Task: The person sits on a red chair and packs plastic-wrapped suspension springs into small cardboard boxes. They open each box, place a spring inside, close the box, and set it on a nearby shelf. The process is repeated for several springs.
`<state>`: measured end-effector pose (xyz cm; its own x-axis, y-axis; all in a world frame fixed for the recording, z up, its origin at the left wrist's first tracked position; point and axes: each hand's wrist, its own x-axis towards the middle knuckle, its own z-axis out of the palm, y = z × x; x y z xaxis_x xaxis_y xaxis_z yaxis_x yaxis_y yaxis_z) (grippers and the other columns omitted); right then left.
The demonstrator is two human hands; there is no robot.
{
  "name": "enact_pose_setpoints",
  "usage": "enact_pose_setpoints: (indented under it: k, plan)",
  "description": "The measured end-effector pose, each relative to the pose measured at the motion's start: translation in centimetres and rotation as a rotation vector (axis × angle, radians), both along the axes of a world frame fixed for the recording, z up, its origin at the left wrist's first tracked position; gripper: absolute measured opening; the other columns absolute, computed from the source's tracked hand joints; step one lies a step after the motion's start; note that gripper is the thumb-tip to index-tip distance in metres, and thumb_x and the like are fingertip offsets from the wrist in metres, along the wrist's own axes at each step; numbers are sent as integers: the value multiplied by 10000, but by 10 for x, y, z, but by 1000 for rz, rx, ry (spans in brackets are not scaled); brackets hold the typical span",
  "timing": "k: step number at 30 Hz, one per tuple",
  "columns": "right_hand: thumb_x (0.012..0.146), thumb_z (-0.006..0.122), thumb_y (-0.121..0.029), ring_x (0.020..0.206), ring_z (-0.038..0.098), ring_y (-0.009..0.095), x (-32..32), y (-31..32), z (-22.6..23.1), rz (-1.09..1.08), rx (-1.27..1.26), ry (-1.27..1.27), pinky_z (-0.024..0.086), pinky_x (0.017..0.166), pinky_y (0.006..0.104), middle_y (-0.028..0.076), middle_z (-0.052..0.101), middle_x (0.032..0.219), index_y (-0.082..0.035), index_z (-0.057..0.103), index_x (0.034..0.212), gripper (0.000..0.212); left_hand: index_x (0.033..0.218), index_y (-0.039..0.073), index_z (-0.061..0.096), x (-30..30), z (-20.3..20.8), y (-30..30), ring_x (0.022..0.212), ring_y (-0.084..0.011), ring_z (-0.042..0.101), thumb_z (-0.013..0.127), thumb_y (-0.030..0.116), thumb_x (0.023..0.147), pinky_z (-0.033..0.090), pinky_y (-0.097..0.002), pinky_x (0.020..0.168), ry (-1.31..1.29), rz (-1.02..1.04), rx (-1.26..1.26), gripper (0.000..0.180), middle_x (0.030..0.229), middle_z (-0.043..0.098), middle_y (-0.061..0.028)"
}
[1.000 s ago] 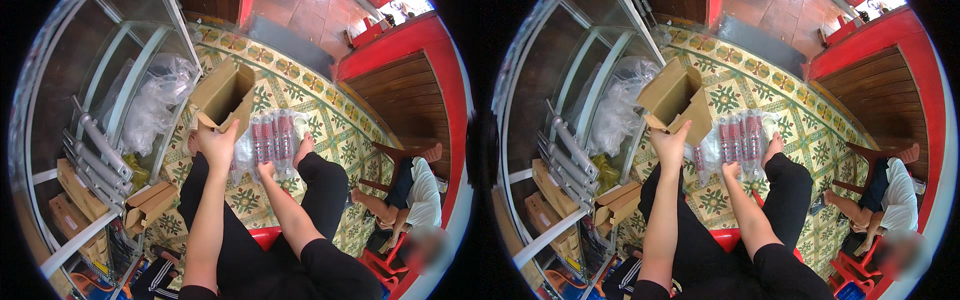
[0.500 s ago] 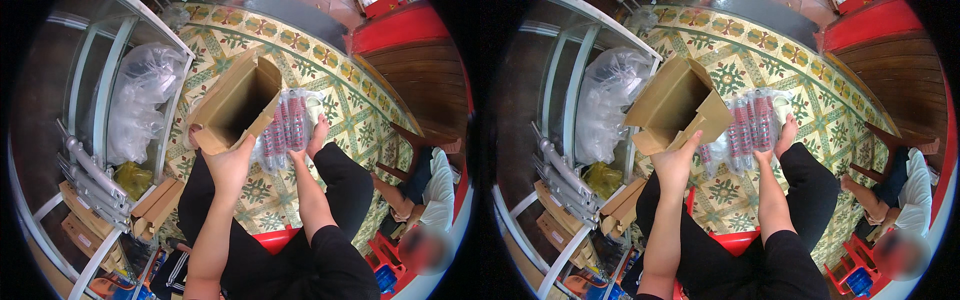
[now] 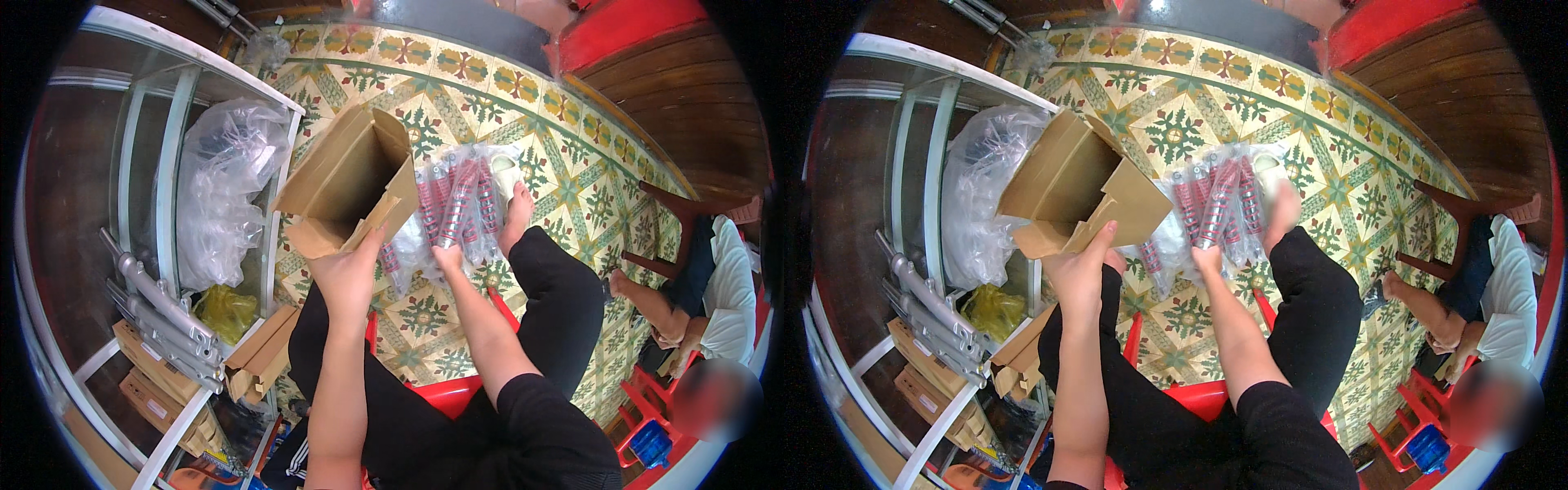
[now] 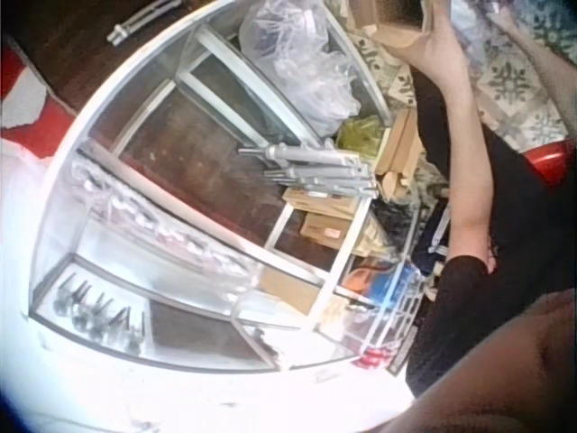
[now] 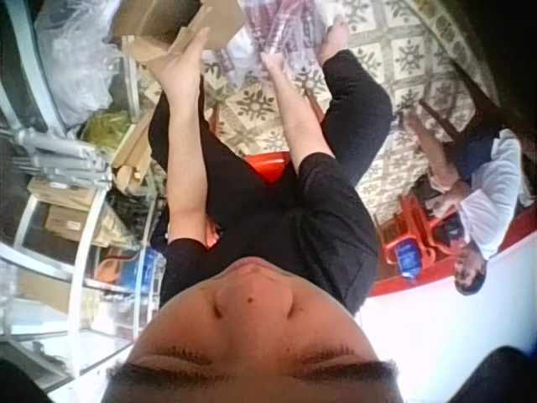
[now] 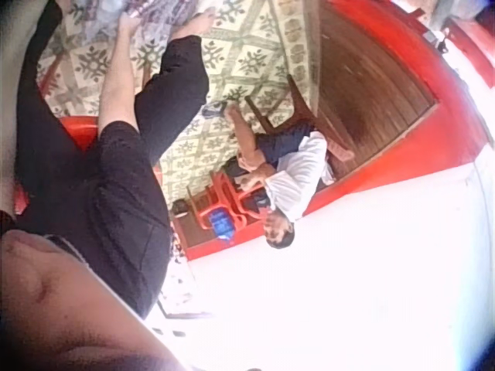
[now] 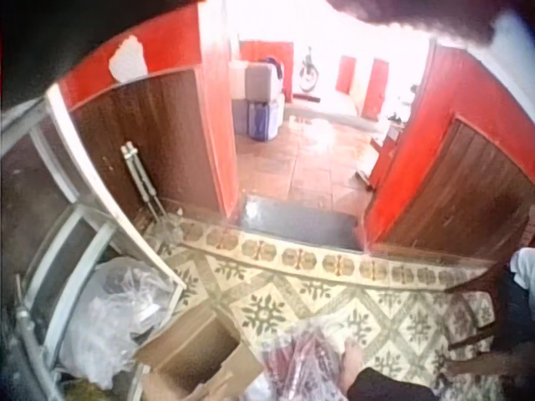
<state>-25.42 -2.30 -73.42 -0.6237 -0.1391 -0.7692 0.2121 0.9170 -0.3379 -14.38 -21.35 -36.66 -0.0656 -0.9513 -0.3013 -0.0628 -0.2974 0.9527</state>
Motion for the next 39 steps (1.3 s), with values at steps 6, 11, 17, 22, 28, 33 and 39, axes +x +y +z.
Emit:
enact_pose_setpoints:
  k: [6, 11, 17, 22, 28, 33, 39]
  plan:
    - [681, 672, -159, 713, 621, 209, 30, -34, 53, -391, -307, -147, 479, 676, 368, 122, 675, 813, 56, 649, 879, 293, 1122, -64, 563, 10, 6, -5, 961, -198, 638, 808, 9, 695, 493, -332, 861, -63, 34, -108, 498, 1078, 655, -132]
    - [685, 690, -169, 704, 606, 198, 34, -8, 77, -258, -278, -80, 468, 639, 371, 116, 660, 806, 98, 652, 866, 325, 1044, -49, 625, 23, 25, -3, 914, -202, 654, 850, 70, 663, 486, -344, 866, -12, 101, -274, 458, 1004, 693, -106]
    - [661, 683, -145, 734, 628, 241, 49, 0, 138, -189, -267, -171, 486, 679, 369, 143, 670, 828, 103, 657, 875, 329, 1232, -70, 494, 66, 63, 26, 1039, -197, 606, 794, -33, 721, 482, -318, 901, 180, 242, -327, 593, 1179, 602, -139]
    - [664, 660, -113, 650, 528, 199, 45, -33, 230, -149, -527, -394, 431, 608, 359, 78, 579, 733, 36, 621, 733, 168, 1269, -38, 473, 116, 146, 55, 1088, -200, 576, 795, -38, 718, 449, -336, 955, 176, 325, -557, 638, 1222, 570, -133]
    - [698, 638, -119, 638, 514, 174, 38, -44, 348, 177, -688, -445, 422, 602, 346, 45, 558, 723, -30, 603, 793, 135, 1346, 9, 387, 166, 260, 107, 1127, -216, 541, 804, -1, 732, 423, -355, 986, 249, 445, -795, 743, 1253, 522, -117]
    - [709, 656, -124, 718, 577, 169, 1, 0, 423, 697, -840, -133, 469, 675, 321, 41, 623, 795, -25, 623, 914, 230, 1418, 23, 325, 209, 286, 143, 1194, -219, 487, 739, -15, 802, 398, -365, 1027, 310, 508, -921, 744, 1323, 486, -113]
    - [703, 670, -109, 853, 657, 187, -40, 96, 492, 1124, -1046, 91, 506, 782, 345, 126, 689, 912, -44, 638, 1047, 352, 1410, 36, 337, 238, 276, 164, 1201, -223, 484, 713, 44, 852, 396, -369, 1037, 328, 636, -893, 673, 1345, 479, -107]
